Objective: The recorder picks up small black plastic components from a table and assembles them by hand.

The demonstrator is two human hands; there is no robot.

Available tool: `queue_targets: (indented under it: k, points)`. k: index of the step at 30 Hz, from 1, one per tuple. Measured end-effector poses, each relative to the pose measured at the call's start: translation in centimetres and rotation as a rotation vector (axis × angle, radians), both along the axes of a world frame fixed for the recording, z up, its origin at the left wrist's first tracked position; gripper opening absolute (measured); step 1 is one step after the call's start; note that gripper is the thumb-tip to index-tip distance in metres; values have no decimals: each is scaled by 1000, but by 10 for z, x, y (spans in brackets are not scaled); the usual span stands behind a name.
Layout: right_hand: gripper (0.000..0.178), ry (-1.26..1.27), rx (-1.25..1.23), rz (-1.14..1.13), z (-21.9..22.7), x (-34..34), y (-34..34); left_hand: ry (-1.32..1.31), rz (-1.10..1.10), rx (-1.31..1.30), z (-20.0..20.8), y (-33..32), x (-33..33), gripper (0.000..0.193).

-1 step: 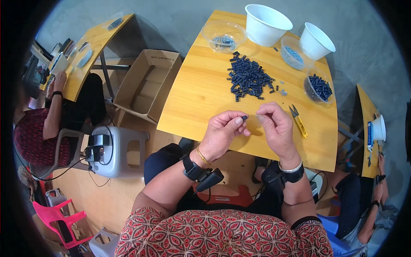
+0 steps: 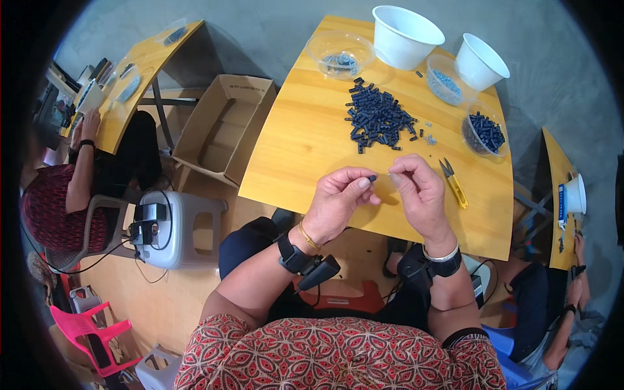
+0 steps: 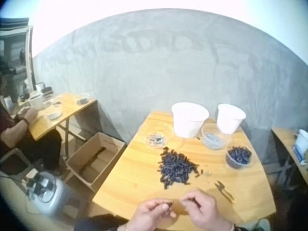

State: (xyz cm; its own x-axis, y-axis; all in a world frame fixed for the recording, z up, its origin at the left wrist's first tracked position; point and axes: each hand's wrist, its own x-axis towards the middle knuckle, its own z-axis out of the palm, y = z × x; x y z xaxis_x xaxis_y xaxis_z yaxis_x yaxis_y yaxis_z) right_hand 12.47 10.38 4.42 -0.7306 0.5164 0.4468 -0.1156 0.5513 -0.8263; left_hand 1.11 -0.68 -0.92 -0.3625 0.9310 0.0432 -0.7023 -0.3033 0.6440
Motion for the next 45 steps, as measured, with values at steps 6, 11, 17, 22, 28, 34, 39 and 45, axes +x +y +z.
queue_targets:
  k: [6, 11, 17, 22, 28, 34, 39, 45]
  points:
    - [7, -15, -29, 31, -4, -5, -7, 147, 91, -92, 4, 2, 4, 15]
    - [6, -42, -61, 54, -9, -5, -10, 161, 110, -111, 4, 3, 4, 17]
    - [5, -27, -301, 142, -12, -8, -14, 114, 101, -44, 2, 1, 2, 18]
    - [7, -18, -339, 65, -13, -5, -13, 182, 173, -58, 4, 1, 8, 15]
    - [11, -27, -22, 26, 0, 0, -5, 426, 199, -81, 2, 1, 11, 14]
    - [12, -47, 84, 41, 5, 1, -5, 475, 210, -132, 6, 0, 13, 13]
    - [13, -46, 142, 45, 3, 2, -4, 428, 216, -161, 7, 1, 16, 13]
    - [15, -72, 224, 72, 7, 3, -6, 415, 229, -184, 8, 1, 17, 11]
